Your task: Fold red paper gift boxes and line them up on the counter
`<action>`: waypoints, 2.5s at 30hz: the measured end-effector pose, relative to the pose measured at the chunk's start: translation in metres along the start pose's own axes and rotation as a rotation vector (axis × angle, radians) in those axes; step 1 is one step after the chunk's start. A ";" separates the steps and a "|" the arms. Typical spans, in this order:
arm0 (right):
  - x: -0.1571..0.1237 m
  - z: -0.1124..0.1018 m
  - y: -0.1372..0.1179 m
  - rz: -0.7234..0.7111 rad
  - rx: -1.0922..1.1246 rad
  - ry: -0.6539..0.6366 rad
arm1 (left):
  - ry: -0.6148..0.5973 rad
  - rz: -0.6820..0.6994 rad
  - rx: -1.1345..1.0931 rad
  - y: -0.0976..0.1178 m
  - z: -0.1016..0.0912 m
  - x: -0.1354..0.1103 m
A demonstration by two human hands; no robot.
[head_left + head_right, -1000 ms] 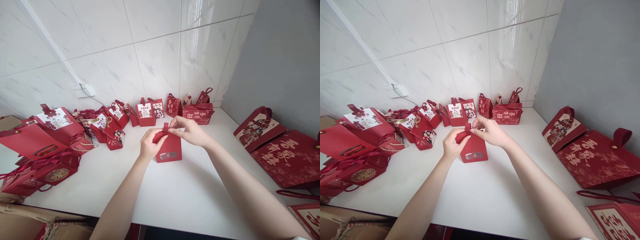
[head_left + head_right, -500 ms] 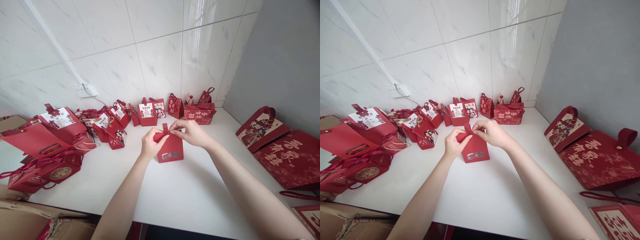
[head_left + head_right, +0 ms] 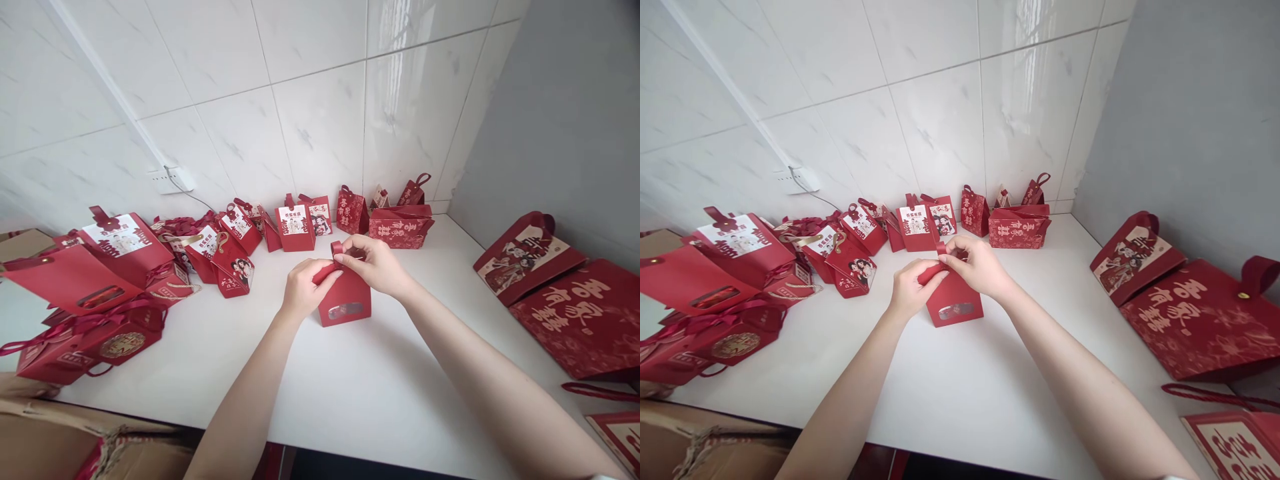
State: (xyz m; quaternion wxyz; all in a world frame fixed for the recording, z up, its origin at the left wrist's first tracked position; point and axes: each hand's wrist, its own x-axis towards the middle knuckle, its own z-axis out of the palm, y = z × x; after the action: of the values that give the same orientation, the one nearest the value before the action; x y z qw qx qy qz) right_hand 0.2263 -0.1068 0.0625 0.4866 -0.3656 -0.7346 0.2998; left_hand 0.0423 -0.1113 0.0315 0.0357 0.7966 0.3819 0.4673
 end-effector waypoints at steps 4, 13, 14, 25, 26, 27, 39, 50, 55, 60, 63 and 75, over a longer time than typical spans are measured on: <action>0.000 0.000 0.001 0.033 0.008 0.020 | -0.007 -0.021 -0.017 0.001 -0.001 0.001; 0.001 0.005 0.004 0.011 0.168 0.025 | -0.035 -0.139 -0.096 0.008 0.000 0.000; 0.001 0.004 0.004 0.004 0.197 0.025 | -0.029 -0.152 -0.114 0.008 0.000 0.000; 0.002 -0.016 0.010 0.023 0.044 -0.255 | -0.106 -0.201 -0.118 0.008 -0.009 0.003; 0.001 -0.016 0.009 0.013 0.043 -0.233 | -0.103 -0.204 -0.117 0.009 -0.008 0.003; 0.001 -0.017 0.009 -0.007 0.035 -0.197 | -0.098 -0.206 -0.118 0.009 -0.008 0.003; -0.005 0.008 0.011 -0.356 -0.570 -0.046 | 0.247 -0.368 -0.055 -0.009 -0.010 0.003; -0.016 0.046 0.029 -0.316 -0.668 -0.059 | 0.246 -0.349 -0.012 -0.011 -0.011 0.005; -0.017 0.046 0.032 -0.320 -0.572 -0.016 | 0.226 -0.348 -0.006 -0.009 -0.012 0.005; -0.015 0.040 0.029 -0.294 -0.412 0.118 | 0.154 -0.258 -0.007 -0.004 -0.009 0.003; -0.014 0.037 0.027 -0.298 -0.363 0.139 | 0.106 -0.177 0.017 -0.002 -0.008 0.001; -0.009 0.035 0.025 -0.103 0.214 0.169 | 0.059 -0.129 -0.069 -0.002 -0.008 0.002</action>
State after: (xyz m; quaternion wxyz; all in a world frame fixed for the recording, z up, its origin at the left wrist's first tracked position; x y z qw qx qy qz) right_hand 0.2016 -0.1035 0.0264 0.5976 -0.2973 -0.6726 0.3194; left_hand 0.0356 -0.1109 0.0372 0.0821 0.7545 0.4171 0.5000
